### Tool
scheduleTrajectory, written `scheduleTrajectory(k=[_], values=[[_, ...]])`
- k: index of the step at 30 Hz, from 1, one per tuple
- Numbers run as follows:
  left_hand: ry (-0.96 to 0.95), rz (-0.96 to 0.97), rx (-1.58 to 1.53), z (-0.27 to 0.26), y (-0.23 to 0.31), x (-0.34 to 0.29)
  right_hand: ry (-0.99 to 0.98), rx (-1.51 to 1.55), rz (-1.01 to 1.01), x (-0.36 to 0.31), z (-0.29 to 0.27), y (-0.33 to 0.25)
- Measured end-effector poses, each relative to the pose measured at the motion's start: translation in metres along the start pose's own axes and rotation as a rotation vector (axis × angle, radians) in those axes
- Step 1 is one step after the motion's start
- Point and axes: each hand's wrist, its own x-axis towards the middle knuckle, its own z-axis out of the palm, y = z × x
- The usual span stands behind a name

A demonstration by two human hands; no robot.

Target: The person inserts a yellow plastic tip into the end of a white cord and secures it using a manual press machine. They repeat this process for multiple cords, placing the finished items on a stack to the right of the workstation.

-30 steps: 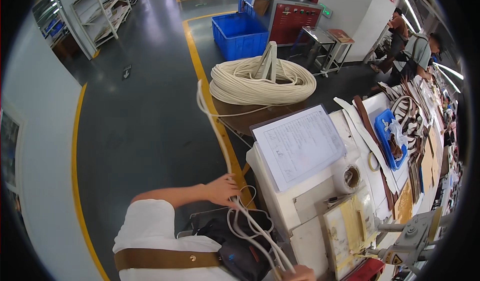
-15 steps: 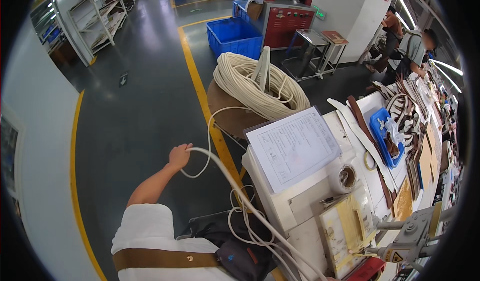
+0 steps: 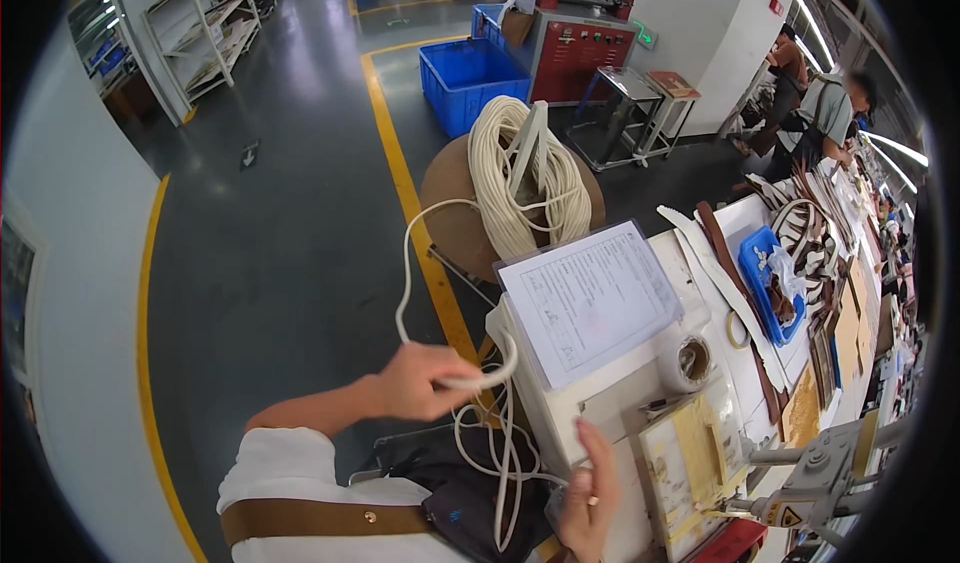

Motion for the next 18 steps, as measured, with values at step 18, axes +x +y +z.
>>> scheduleTrajectory(k=[18], values=[[-0.152, -0.541, 0.703, 0.010, -0.269, -0.082, 0.193, 0.719, 0.013, -0.081, -0.085, 0.024]])
